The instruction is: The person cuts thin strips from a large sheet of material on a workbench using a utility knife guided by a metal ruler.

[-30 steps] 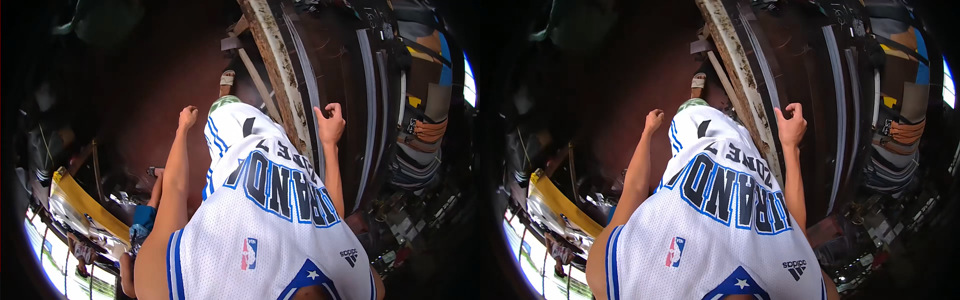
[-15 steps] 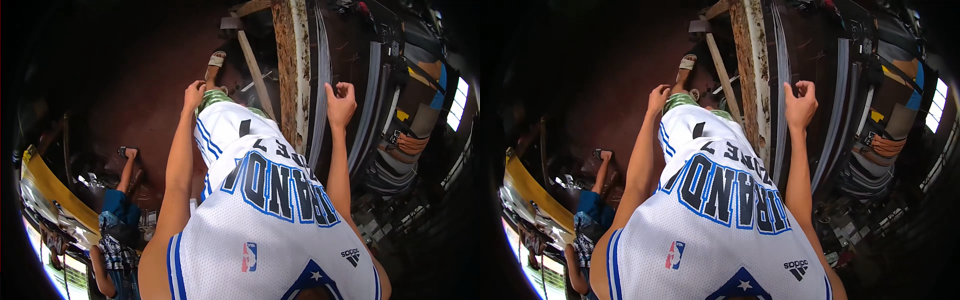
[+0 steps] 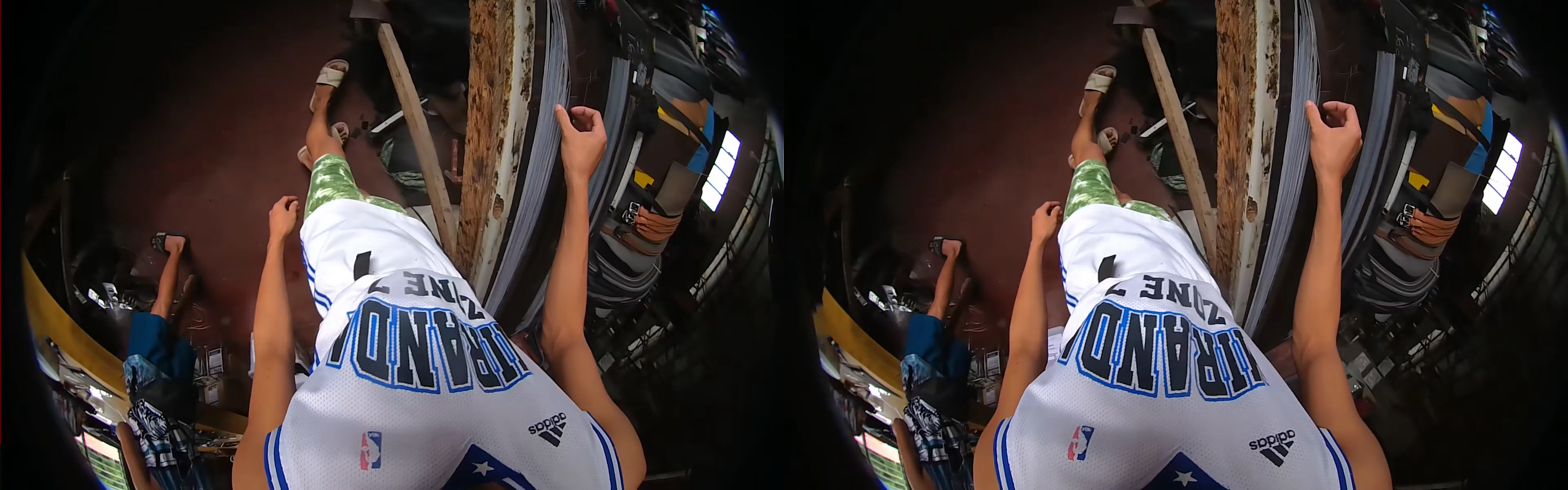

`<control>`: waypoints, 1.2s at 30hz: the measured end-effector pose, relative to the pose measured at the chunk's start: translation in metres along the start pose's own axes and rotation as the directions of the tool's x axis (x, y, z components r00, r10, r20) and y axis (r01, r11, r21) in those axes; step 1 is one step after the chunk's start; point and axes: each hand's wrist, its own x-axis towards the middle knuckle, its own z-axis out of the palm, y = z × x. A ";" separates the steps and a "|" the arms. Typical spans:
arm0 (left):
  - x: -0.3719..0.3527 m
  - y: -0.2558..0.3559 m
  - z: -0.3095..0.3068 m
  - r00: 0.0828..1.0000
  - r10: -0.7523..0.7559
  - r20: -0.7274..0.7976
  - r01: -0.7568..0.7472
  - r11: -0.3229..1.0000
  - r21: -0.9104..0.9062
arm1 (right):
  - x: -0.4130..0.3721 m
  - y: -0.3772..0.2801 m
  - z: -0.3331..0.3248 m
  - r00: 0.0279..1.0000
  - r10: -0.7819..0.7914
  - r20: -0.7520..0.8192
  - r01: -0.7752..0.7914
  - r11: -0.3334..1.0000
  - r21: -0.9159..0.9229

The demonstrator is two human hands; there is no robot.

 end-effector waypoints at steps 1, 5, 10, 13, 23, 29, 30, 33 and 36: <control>0.000 -0.013 -0.002 1.000 0.002 0.008 -0.002 1.000 0.011 | 0.001 -0.005 0.000 1.000 -0.014 0.004 0.014 1.000 -0.025; -0.016 0.000 0.022 0.999 -0.038 0.031 0.035 0.996 0.086 | 0.018 0.040 -0.011 0.999 0.022 0.043 -0.024 0.999 0.028; -0.005 0.014 0.014 0.999 0.031 0.037 -0.035 0.993 0.114 | 0.022 0.059 -0.019 0.989 0.072 0.126 -0.094 0.979 0.180; 0.002 0.046 -0.004 0.998 0.039 0.050 -0.045 0.993 0.112 | 0.028 0.062 -0.025 0.977 0.125 0.174 -0.167 0.953 0.253; 0.071 0.146 -0.085 0.978 0.199 0.062 -0.206 0.969 0.137 | 0.023 0.062 -0.022 0.954 0.215 0.210 -0.278 0.896 0.346; 0.081 0.178 -0.093 0.972 0.215 0.090 -0.229 0.955 0.190 | 0.016 0.077 -0.027 0.960 0.236 0.148 -0.273 0.905 0.326; 0.077 0.190 -0.093 0.965 0.251 0.075 -0.262 0.928 0.264 | 0.015 0.078 -0.027 0.961 0.240 0.140 -0.274 0.901 0.335; 0.044 0.240 -0.058 0.938 0.345 0.034 -0.342 0.905 0.254 | 0.005 0.103 -0.045 0.962 0.244 0.126 -0.274 0.879 0.390; 0.007 0.332 -0.021 0.911 0.404 0.083 -0.404 0.915 -0.017 | 0.004 0.100 -0.050 0.962 0.240 0.132 -0.274 0.867 0.417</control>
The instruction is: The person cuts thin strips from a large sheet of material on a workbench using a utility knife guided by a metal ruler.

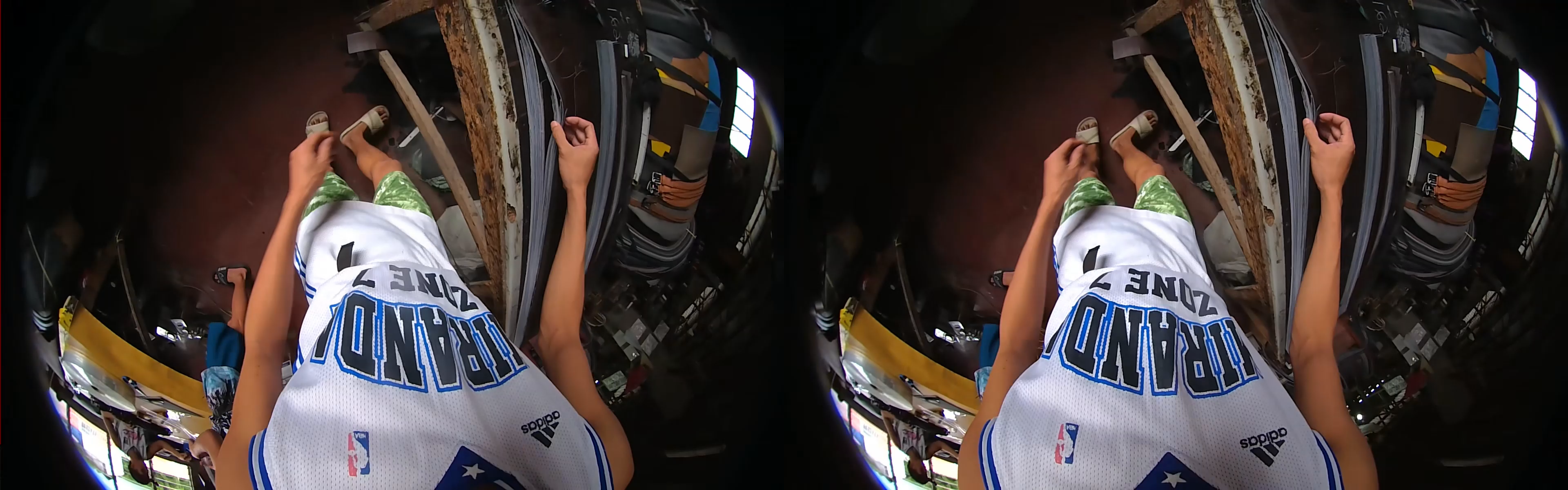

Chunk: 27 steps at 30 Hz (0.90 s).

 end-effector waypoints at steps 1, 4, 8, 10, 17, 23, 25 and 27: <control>0.012 0.008 0.018 0.997 0.064 0.037 -0.061 0.996 -0.065 | -0.001 -0.005 0.002 1.000 -0.005 -0.005 0.005 1.000 0.011; 0.011 0.102 0.059 0.978 0.166 0.126 -0.137 0.967 -0.215 | -0.007 -0.025 0.011 1.000 0.019 -0.017 -0.019 1.000 0.024; 0.008 0.179 0.112 0.884 0.314 0.346 -0.177 0.911 -0.373 | -0.016 -0.044 0.019 1.000 0.021 0.017 -0.022 0.999 0.027; 0.008 0.197 0.133 0.848 0.341 0.406 -0.168 0.899 -0.404 | -0.020 -0.052 0.027 1.000 0.022 0.018 -0.022 0.999 0.029; -0.011 0.198 0.156 0.864 0.337 0.375 -0.171 0.896 -0.410 | -0.048 -0.066 0.036 0.998 -0.004 0.056 0.003 1.000 0.023; -0.009 0.192 0.150 0.866 0.319 0.386 -0.140 0.894 -0.425 | -0.057 -0.073 0.046 0.998 -0.025 0.057 0.028 0.999 -0.042; -0.009 0.193 0.147 0.866 0.320 0.386 -0.134 0.890 -0.436 | -0.058 -0.076 0.047 0.997 -0.060 0.054 0.067 0.989 -0.132; -0.009 0.193 0.146 0.872 0.303 0.384 -0.131 0.902 -0.412 | -0.060 -0.082 0.049 0.997 -0.044 0.060 0.052 0.987 -0.153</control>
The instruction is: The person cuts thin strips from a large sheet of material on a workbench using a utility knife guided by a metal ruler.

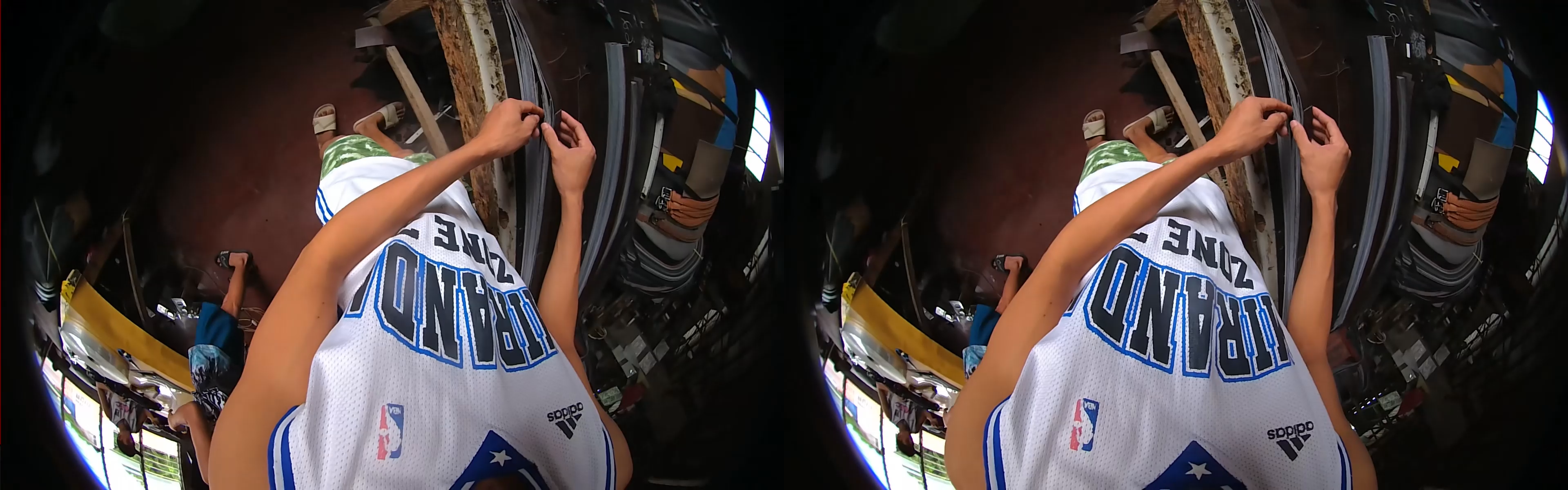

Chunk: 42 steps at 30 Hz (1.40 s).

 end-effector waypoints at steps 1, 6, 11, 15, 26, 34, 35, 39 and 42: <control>0.000 0.000 0.000 1.000 -0.002 0.000 0.002 1.000 -0.001 | -0.001 -0.003 0.000 1.000 0.014 0.007 -0.014 1.000 -0.021; 0.004 -0.008 0.000 0.999 0.041 -0.019 -0.041 0.999 0.022 | 0.001 -0.007 0.001 0.999 -0.002 0.032 0.007 0.990 -0.140; -0.002 -0.013 0.009 0.999 0.041 -0.019 -0.040 0.999 0.013 | -0.003 -0.001 -0.007 0.999 -0.002 0.054 0.015 0.971 -0.237; -0.001 -0.013 0.009 0.999 0.038 -0.015 -0.038 0.999 0.002 | -0.004 0.001 -0.008 0.999 0.003 0.043 0.007 0.976 -0.216; -0.003 -0.010 0.009 0.991 0.106 -0.077 -0.091 0.981 0.173 | -0.002 0.011 -0.009 0.997 0.032 0.067 -0.023 0.991 -0.128; -0.014 0.004 0.016 0.976 0.138 -0.169 -0.065 0.924 0.377 | -0.011 0.013 -0.014 0.992 0.030 0.125 -0.028 0.999 -0.015; -0.015 0.004 0.016 0.977 0.120 -0.175 -0.042 0.917 0.396 | -0.012 0.011 -0.014 0.992 0.030 0.122 -0.029 1.000 -0.010; -0.021 0.009 0.007 0.981 0.050 -0.190 0.032 0.913 0.406 | -0.014 0.004 -0.013 0.993 0.022 0.117 -0.020 1.000 -0.016; -0.022 0.003 0.003 0.978 0.070 -0.199 0.004 0.937 0.349 | -0.016 0.002 -0.010 0.993 0.005 0.122 -0.004 1.000 -0.007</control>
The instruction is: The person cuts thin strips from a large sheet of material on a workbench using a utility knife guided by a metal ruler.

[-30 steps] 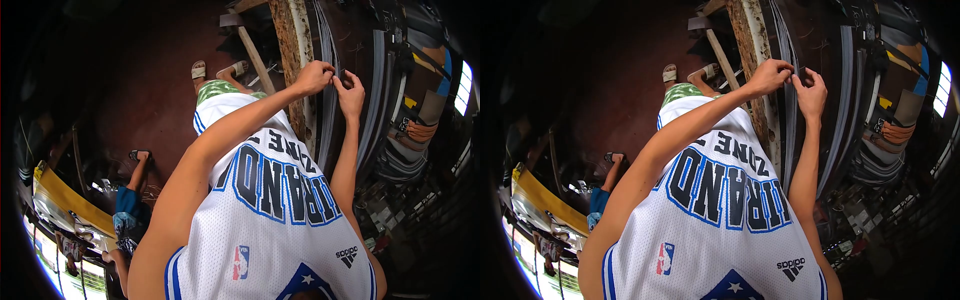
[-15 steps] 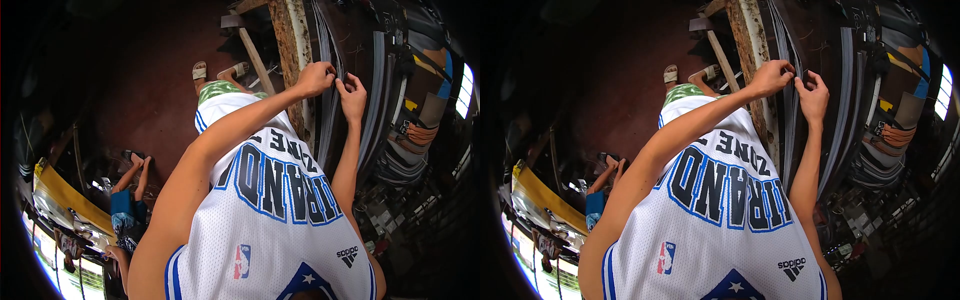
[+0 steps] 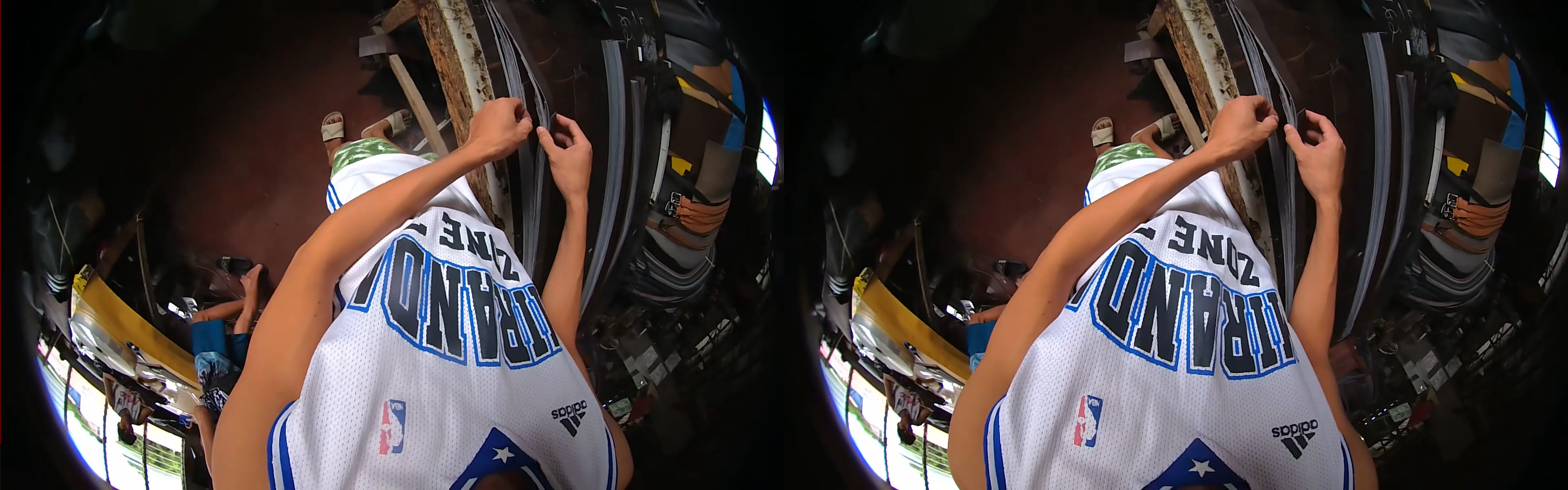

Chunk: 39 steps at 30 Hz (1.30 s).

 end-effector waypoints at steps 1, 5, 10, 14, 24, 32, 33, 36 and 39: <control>0.002 -0.002 0.000 1.000 0.006 0.007 -0.006 0.999 -0.032 | 0.001 -0.001 0.000 1.000 -0.012 0.008 0.012 1.000 -0.006; 0.001 -0.003 -0.002 0.999 0.048 -0.004 -0.048 0.999 0.007 | 0.002 -0.003 0.000 1.000 -0.011 0.016 0.011 1.000 -0.003; -0.018 0.002 -0.004 0.995 0.096 0.025 -0.099 0.984 0.147 | -0.004 -0.002 0.007 0.999 0.008 0.034 -0.010 0.999 0.045; -0.023 0.003 0.000 0.996 0.089 0.027 -0.093 0.967 0.239 | -0.005 -0.003 0.008 0.999 0.002 0.040 -0.005 0.997 0.072; -0.036 -0.010 -0.009 0.999 0.023 0.029 -0.027 0.993 0.117 | -0.005 -0.011 0.009 1.000 -0.020 0.013 0.020 1.000 0.015; -0.049 -0.016 -0.028 0.963 0.156 0.220 -0.177 0.981 0.077 | -0.006 -0.015 0.016 0.991 -0.130 -0.010 0.128 0.985 -0.118; -0.051 -0.015 -0.028 0.952 0.205 0.227 -0.234 0.967 0.106 | -0.005 -0.014 0.016 0.992 -0.127 0.003 0.126 0.983 -0.131; -0.051 -0.012 -0.024 0.941 0.240 0.238 -0.282 0.945 0.163 | -0.008 -0.008 0.019 0.987 -0.145 -0.072 0.136 0.984 -0.113; -0.050 -0.010 -0.020 0.950 0.212 0.227 -0.263 0.939 0.221 | -0.017 -0.005 0.015 0.982 -0.147 -0.118 0.141 0.988 -0.059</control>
